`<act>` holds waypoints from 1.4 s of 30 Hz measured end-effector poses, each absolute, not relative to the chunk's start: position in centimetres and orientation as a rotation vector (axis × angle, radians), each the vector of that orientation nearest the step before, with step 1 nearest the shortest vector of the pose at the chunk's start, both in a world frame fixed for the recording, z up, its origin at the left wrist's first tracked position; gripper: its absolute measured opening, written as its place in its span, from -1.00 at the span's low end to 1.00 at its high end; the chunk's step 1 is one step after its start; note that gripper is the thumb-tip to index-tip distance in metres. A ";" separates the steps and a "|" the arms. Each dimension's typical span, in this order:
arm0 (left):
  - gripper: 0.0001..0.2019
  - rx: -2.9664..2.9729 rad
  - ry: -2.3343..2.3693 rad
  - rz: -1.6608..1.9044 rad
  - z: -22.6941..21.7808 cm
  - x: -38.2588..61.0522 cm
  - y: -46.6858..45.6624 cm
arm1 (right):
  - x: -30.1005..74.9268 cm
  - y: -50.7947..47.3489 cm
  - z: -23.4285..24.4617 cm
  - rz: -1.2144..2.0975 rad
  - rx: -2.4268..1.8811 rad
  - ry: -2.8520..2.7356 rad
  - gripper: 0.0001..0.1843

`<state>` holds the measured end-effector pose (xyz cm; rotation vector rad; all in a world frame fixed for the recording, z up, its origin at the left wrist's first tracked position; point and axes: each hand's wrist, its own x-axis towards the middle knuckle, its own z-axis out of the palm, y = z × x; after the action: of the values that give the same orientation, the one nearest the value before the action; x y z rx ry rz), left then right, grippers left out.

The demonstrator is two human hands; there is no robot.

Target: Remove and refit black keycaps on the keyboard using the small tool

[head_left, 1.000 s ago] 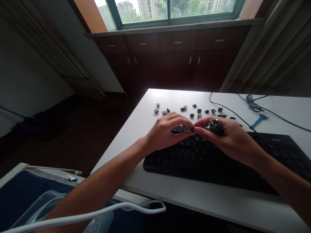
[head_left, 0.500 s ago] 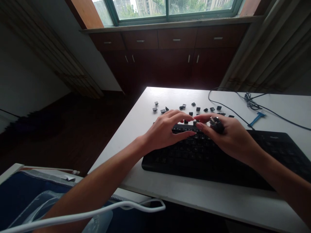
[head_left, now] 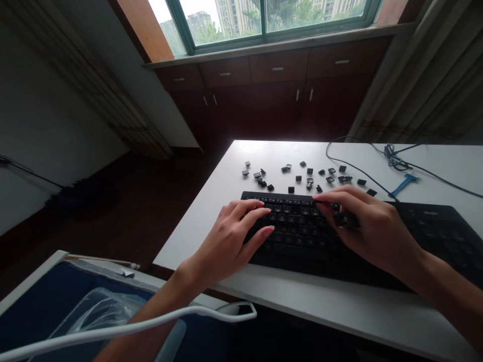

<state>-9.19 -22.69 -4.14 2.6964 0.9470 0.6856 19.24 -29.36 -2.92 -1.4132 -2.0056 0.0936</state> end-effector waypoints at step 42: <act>-0.69 2.577 1.179 0.883 -5.4 -7.3 -27.0 | 14.1 -28.2 -2.7 0.571 -1.690 -1.987 -0.84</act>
<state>-7.29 -26.99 -5.40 2.5772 1.1788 0.8831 14.06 -28.17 -2.74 -1.6897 -1.9874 0.5709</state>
